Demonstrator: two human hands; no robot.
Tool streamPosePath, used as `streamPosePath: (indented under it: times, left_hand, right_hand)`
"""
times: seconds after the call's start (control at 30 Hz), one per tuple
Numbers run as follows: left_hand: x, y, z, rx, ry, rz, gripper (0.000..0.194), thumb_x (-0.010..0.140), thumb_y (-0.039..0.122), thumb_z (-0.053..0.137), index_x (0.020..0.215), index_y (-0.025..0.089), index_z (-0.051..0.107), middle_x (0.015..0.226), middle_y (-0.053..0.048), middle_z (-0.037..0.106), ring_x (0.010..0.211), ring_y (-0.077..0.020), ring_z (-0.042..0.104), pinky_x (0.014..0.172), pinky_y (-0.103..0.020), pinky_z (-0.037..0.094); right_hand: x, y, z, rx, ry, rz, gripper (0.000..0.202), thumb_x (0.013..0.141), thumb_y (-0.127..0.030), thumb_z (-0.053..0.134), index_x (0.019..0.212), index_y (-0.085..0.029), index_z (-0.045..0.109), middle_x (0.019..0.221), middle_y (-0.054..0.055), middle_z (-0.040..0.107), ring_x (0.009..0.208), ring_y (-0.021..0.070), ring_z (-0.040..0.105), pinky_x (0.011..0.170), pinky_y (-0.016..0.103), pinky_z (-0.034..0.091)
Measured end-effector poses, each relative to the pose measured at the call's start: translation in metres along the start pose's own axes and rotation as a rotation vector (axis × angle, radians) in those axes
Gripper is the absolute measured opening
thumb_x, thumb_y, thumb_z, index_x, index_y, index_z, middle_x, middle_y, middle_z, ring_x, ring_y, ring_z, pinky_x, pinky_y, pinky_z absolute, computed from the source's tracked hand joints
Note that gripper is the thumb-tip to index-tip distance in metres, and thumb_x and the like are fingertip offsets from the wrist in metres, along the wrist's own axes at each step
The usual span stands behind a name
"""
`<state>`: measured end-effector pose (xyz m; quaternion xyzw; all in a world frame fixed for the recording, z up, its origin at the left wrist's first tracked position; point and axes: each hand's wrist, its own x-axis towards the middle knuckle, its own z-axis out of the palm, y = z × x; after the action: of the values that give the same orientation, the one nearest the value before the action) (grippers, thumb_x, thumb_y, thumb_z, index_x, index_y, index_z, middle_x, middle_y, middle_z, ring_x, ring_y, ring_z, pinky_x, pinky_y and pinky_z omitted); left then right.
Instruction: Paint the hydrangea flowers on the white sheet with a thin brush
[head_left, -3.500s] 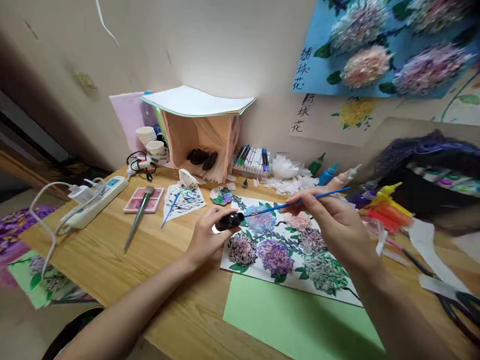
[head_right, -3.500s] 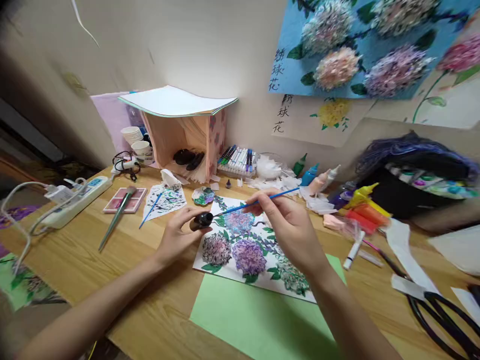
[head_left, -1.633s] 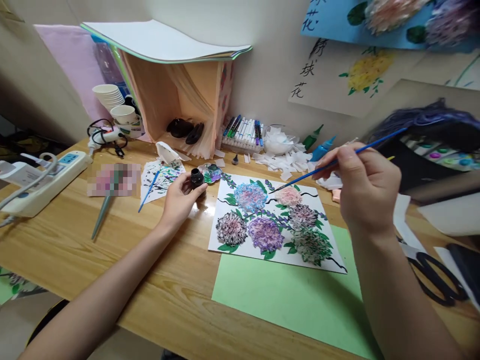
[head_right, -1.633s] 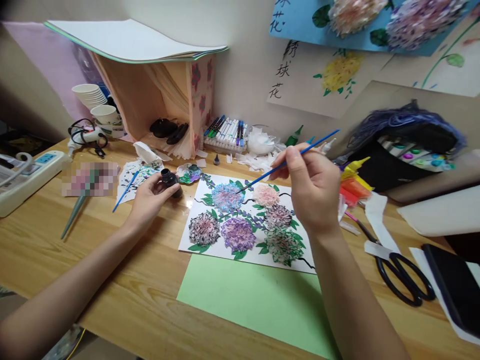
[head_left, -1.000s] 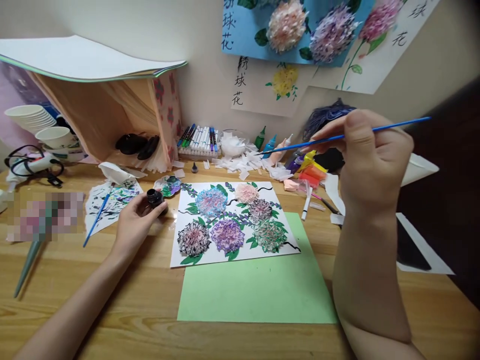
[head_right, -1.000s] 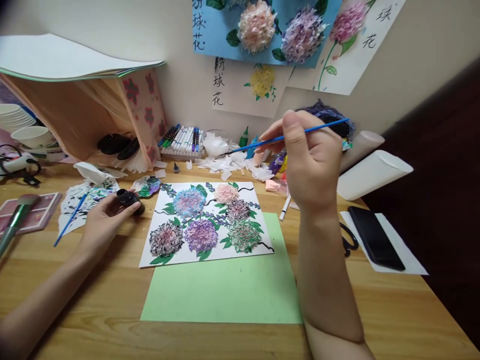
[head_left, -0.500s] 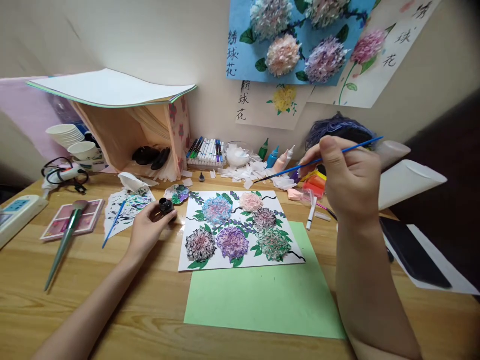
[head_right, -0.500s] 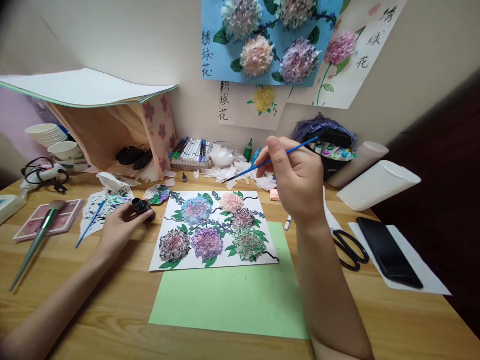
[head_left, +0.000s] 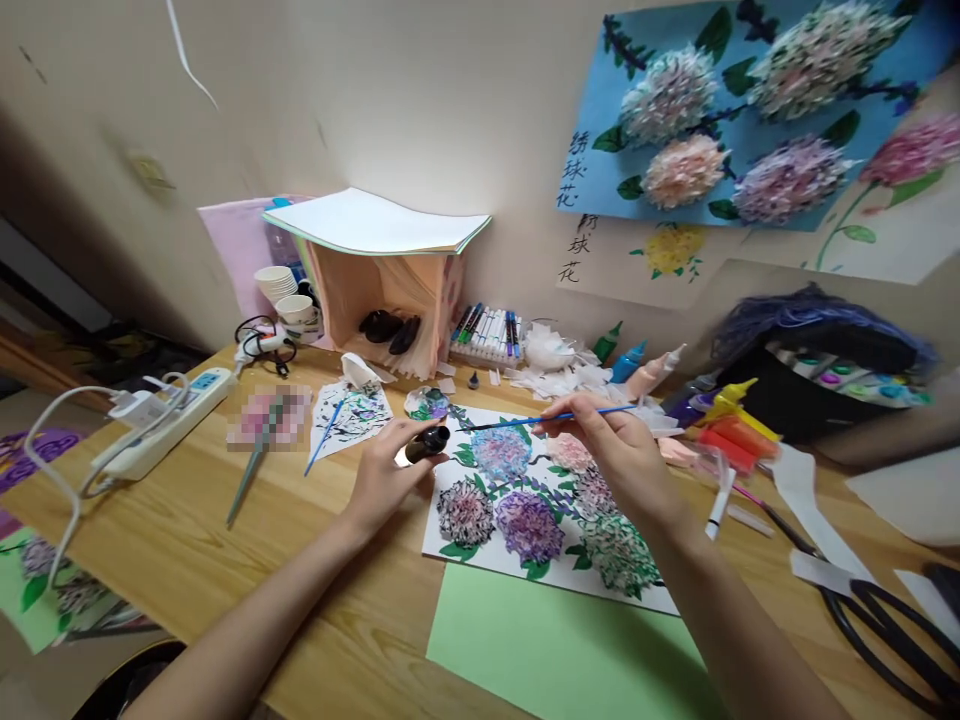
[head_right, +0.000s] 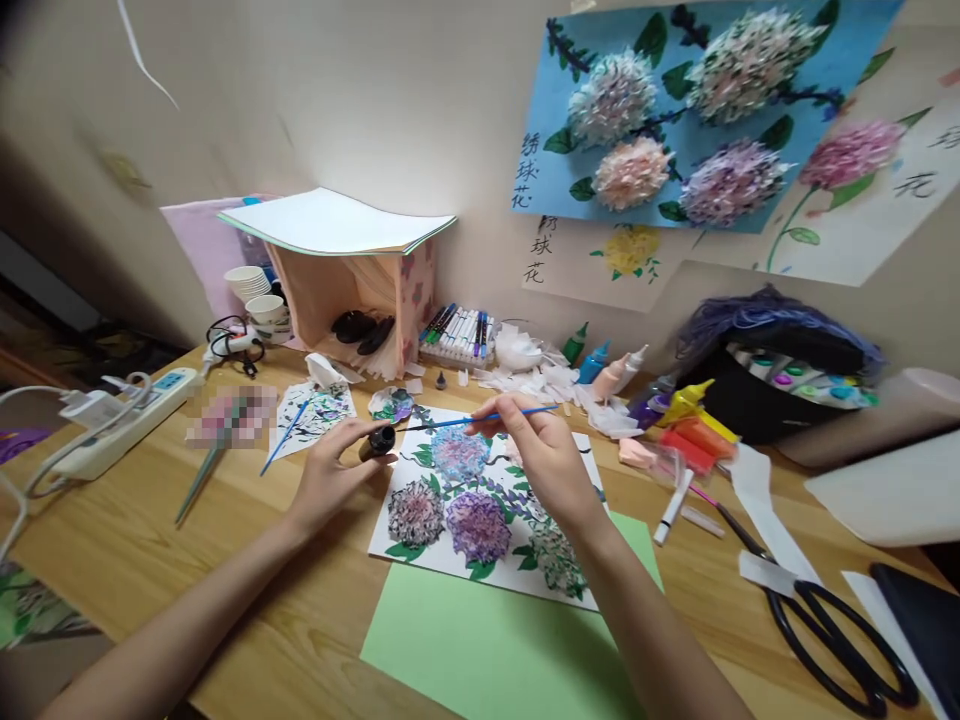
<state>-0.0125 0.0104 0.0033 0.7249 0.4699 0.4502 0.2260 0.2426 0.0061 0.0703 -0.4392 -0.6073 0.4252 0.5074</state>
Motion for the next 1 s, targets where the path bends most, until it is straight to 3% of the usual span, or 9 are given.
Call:
streamPosePath:
  times: [0.37, 0.67, 1.0]
  left_hand:
    - [-0.003, 0.001, 0.0, -0.007, -0.029, 0.044, 0.04, 0.076, 0.028, 0.07, 0.115, 0.03, 0.062, 0.097, -0.003, 0.063, 0.09, -0.019, 0.058, 0.079, -0.033, 0.046]
    - [-0.003, -0.003, 0.0, 0.051, -0.013, 0.098, 0.042, 0.076, 0.023, 0.071, 0.117, 0.027, 0.061, 0.096, -0.003, 0.062, 0.089, -0.0168, 0.058, 0.078, -0.031, 0.045]
    - [-0.003, -0.006, 0.0, 0.074, -0.005, 0.132, 0.042, 0.077, 0.023, 0.07, 0.117, 0.026, 0.062, 0.096, -0.003, 0.061, 0.088, -0.0164, 0.057, 0.077, -0.03, 0.045]
  right_hand:
    - [-0.005, -0.004, 0.011, -0.19, -0.134, 0.028, 0.031, 0.09, -0.044, 0.047, 0.09, -0.02, 0.067, 0.091, 0.005, 0.068, 0.087, 0.0175, 0.063, 0.078, 0.03, 0.05]
    - [-0.013, -0.01, 0.003, -0.435, -0.286, -0.049, 0.02, 0.093, -0.037, 0.044, 0.103, -0.028, 0.058, 0.099, 0.001, 0.062, 0.09, 0.0153, 0.057, 0.075, 0.028, 0.044]
    - [-0.014, -0.017, -0.003, -0.475, -0.274, -0.095, 0.021, 0.093, -0.036, 0.042, 0.097, -0.024, 0.059, 0.092, 0.003, 0.062, 0.087, 0.0168, 0.058, 0.067, 0.028, 0.044]
